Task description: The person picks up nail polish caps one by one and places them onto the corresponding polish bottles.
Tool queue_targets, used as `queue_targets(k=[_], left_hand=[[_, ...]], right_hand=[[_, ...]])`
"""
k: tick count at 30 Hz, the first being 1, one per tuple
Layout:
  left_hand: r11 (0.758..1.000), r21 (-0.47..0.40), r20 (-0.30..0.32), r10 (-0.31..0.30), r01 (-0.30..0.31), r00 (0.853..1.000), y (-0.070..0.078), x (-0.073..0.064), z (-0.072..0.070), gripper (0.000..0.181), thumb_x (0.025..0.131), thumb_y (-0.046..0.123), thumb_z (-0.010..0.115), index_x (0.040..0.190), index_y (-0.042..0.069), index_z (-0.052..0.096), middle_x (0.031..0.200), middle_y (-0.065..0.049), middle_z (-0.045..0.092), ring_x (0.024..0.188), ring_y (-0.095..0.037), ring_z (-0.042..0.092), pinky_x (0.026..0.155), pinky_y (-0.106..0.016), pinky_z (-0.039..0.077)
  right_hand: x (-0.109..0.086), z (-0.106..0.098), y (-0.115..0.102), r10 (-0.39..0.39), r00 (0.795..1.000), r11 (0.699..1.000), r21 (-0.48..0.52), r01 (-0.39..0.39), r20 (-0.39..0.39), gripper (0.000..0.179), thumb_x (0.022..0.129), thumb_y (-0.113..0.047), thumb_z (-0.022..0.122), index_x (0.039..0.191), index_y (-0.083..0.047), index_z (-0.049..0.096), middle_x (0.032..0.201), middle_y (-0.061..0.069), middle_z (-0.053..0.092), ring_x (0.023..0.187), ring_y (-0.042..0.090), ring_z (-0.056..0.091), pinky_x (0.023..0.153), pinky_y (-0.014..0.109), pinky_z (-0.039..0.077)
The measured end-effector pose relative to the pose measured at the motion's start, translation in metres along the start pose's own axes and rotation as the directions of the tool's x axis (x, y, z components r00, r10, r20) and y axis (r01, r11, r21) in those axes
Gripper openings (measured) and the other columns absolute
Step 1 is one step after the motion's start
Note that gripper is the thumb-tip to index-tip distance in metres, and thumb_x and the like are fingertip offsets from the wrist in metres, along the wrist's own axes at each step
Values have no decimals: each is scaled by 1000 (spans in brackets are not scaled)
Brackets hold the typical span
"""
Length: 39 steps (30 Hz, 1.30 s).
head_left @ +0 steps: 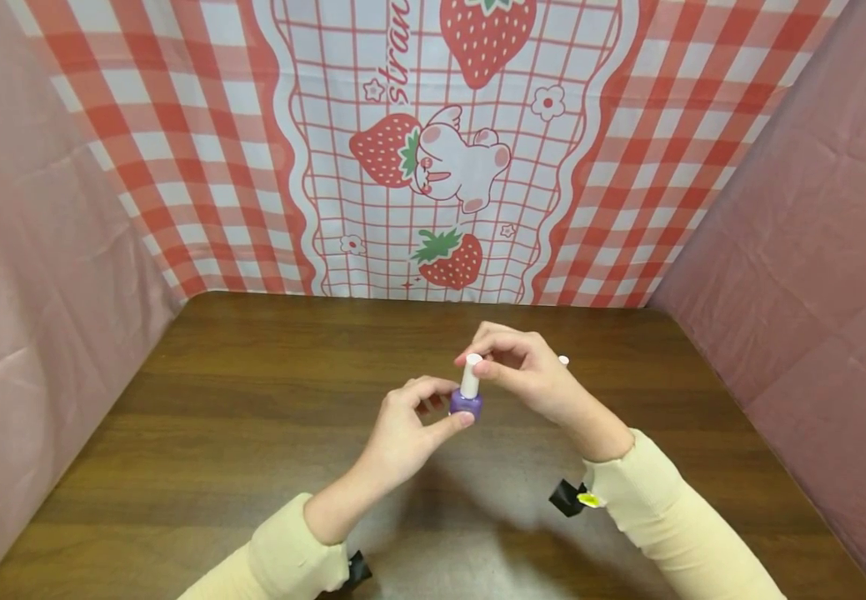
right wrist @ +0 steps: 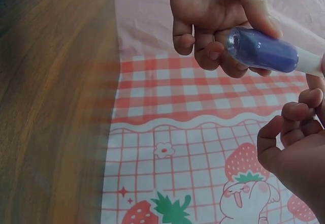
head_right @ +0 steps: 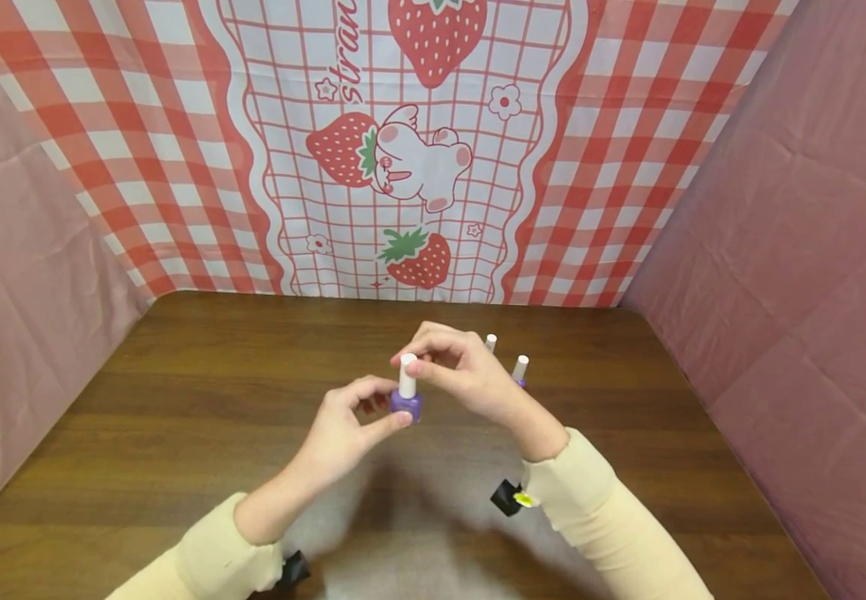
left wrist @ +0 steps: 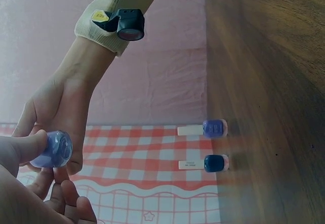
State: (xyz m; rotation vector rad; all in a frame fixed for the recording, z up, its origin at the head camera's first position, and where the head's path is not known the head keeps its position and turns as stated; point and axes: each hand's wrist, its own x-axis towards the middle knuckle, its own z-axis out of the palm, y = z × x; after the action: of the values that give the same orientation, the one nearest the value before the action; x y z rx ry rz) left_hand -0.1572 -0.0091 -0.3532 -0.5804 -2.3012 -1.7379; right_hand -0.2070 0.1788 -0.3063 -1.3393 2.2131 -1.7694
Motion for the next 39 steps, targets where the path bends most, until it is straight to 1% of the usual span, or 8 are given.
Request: queue_targets(k=[8, 13, 20, 25, 29, 33, 36, 39], left_hand=[[1000, 5, -14, 12, -12, 1000, 0, 0, 2, 25, 75, 17, 80, 97, 11, 71, 84, 1, 65, 75, -14, 53, 70, -28, 45], [999, 39, -42, 27, -25, 999, 2, 0, 2, 25, 74, 17, 81, 97, 11, 71, 83, 2, 64, 75, -13, 53, 70, -28, 46], [994, 103, -77, 55, -47, 995, 1, 1, 4, 25, 73, 19, 81, 95, 11, 71, 81, 2, 63, 76, -18, 54, 68, -35, 47], [990, 130, -90, 65, -53, 994, 0, 1, 5, 25, 73, 19, 82, 94, 11, 72, 81, 3, 63, 75, -14, 53, 67, -32, 45], [988, 144, -82, 70, -58, 994, -1, 2, 5, 25, 73, 18, 82, 94, 11, 71, 81, 4, 64, 75, -13, 52, 67, -30, 44], [982, 169, -57, 99, -89, 993, -3, 3, 5, 25, 75, 19, 80, 96, 10, 70, 83, 3, 64, 77, -13, 53, 68, -30, 43], [977, 179, -25, 118, -112, 993, -4, 4, 2, 29, 77, 20, 78, 103, 11, 69, 87, 3, 66, 79, -14, 53, 68, -28, 42], [978, 179, 8, 110, -109, 994, -4, 4, -1, 36, 78, 23, 78, 111, 12, 68, 93, 3, 68, 85, -14, 55, 71, -29, 44]], right_hand=[[-1, 3, -3, 8, 999, 1000, -17, -9, -41, 21, 89, -22, 65, 95, -2, 68, 87, 8, 58, 81, 15, 50, 62, 24, 44], [-1, 4, -5, 4, 996, 996, -91, -12, -89, 15, 88, -19, 67, 94, -5, 69, 86, 6, 59, 78, 14, 51, 61, 23, 44], [-1, 7, -6, 21, 991, 989, -145, -40, -134, 11, 88, -13, 67, 92, -4, 69, 88, 6, 61, 77, 11, 53, 61, 21, 45], [-2, 8, -5, 31, 988, 982, -178, -58, -151, 9, 87, -12, 67, 92, -5, 70, 89, 4, 63, 75, 10, 52, 59, 20, 43], [-3, 8, -3, 44, 986, 971, -225, -81, -161, 6, 87, -11, 68, 92, -8, 70, 89, 1, 64, 70, 9, 48, 55, 20, 39], [-3, 6, -4, 47, 985, 956, -278, -92, -164, 7, 87, -10, 67, 93, -9, 71, 88, -1, 64, 68, 9, 47, 54, 21, 39], [-3, 2, -5, 58, 984, 946, -307, -108, -167, 8, 87, -10, 67, 94, -11, 71, 87, -2, 63, 67, 10, 47, 55, 22, 39], [-6, -4, -6, 77, 981, 933, -333, -133, -176, 9, 87, -11, 67, 95, -13, 71, 86, -3, 62, 67, 11, 46, 55, 23, 39]])
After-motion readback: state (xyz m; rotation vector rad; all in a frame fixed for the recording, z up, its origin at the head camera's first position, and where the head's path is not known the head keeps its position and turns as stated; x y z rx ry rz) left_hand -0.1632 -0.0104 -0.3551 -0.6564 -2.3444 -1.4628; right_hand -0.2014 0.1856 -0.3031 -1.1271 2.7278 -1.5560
